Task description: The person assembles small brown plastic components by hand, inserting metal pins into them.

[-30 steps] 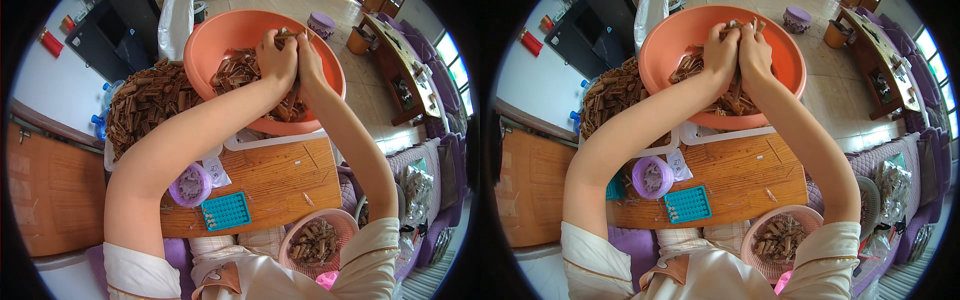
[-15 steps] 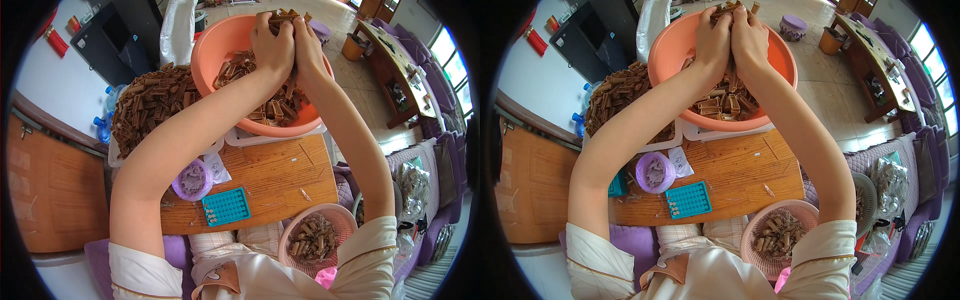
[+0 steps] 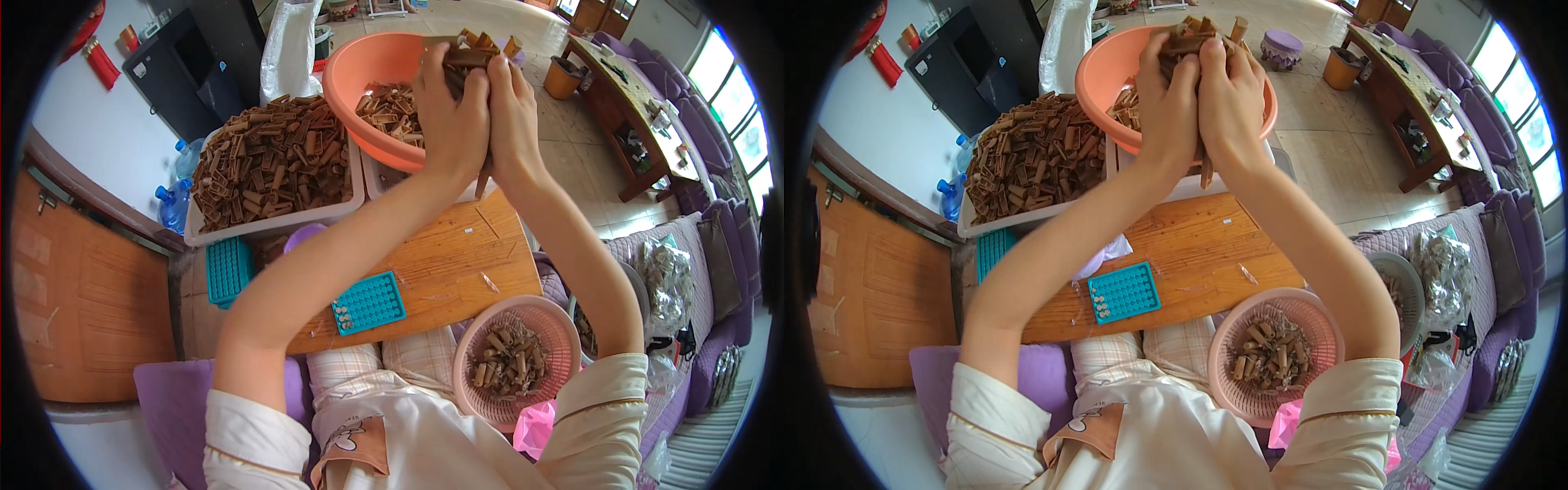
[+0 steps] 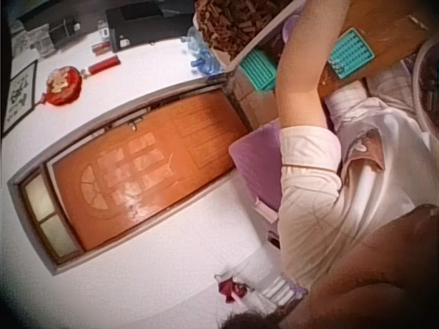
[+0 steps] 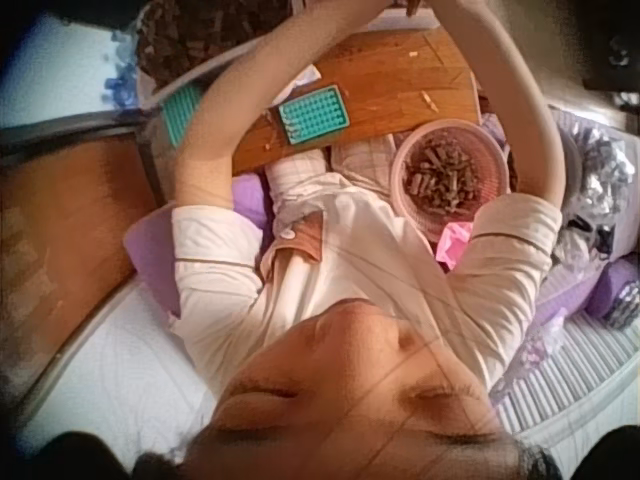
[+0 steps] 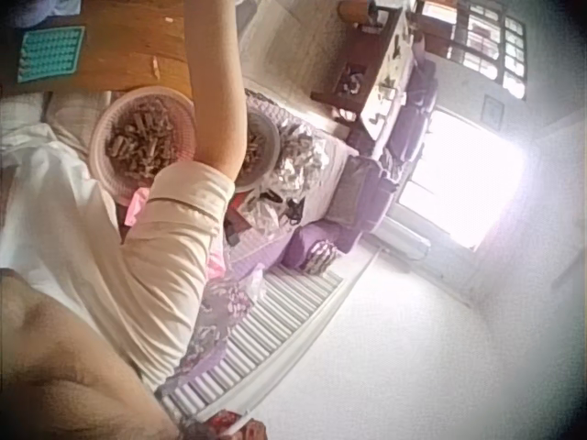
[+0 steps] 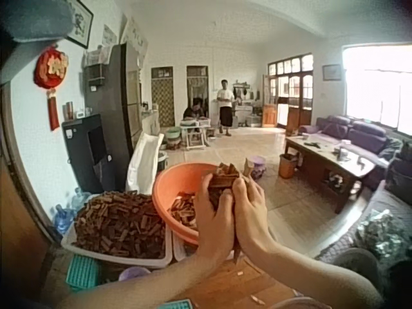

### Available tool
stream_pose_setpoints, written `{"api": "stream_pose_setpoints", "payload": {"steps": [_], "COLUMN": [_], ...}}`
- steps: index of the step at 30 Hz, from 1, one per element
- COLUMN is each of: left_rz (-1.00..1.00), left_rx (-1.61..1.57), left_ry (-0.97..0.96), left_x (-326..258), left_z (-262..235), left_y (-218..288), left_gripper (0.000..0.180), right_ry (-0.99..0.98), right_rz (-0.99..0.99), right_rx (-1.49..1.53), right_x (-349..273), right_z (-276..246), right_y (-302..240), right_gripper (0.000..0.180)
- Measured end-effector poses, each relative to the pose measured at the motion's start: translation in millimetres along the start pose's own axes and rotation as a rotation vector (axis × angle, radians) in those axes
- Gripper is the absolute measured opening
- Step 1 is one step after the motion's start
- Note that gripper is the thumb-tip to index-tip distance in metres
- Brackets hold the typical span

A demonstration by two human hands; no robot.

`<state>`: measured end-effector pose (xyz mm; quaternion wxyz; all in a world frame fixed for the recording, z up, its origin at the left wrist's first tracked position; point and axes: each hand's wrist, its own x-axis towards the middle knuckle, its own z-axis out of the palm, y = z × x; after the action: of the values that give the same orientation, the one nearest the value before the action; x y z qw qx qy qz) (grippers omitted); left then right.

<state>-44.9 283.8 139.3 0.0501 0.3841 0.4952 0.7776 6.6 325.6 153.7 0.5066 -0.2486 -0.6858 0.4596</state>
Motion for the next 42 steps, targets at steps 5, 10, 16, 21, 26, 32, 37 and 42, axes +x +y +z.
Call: {"api": "stream_pose_setpoints", "payload": {"steps": [5, 10, 16, 21, 26, 32, 37, 42], "left_rz": [-0.012, -0.115, -0.395, -0.465, -0.621, -0.639, -0.86, -1.029], "left_rx": [-0.084, -0.08, -0.265, -0.202, -0.379, -0.073, -0.413, -0.316], "left_ry": [0.035, 0.064, 0.312, 0.43, 0.612, 0.451, 0.393, 0.097], "left_x": [-70.8, -140.4, -202.9, -215.6, -198.2, -183.5, -169.4, -163.6], "left_z": [-7.6, -24.3, -46.1, -53.2, -46.9, -62.8, -82.3, -96.8], "left_y": [2.7, -11.6, -56.3, -113.9, -132.8, -167.1, -161.3, -136.6], "left_gripper": [0.048, 0.047, 0.044, 0.043, 0.045, 0.053, 0.056, 0.064], "right_ry": [0.037, 0.002, -0.192, -0.354, -0.496, -0.817, -0.963, -0.679], "right_rz": [-0.052, -0.014, 0.127, 0.193, 0.133, 0.381, 0.359, 0.533], "right_rx": [-0.099, -0.166, -0.286, -0.404, -0.497, -0.111, -0.208, -0.209], "right_x": [-68.1, -128.9, -177.6, -175.9, -156.3, -115.7, -89.3, -78.3], "right_z": [-22.5, -32.4, -21.8, -6.7, 1.3, -23.9, -55.0, -85.0], "right_y": [0.2, 26.0, 83.6, 129.8, 170.5, 165.5, 157.8, 148.0], "right_gripper": [0.038, 0.034, 0.037, 0.037, 0.037, 0.053, 0.048, 0.027]}}
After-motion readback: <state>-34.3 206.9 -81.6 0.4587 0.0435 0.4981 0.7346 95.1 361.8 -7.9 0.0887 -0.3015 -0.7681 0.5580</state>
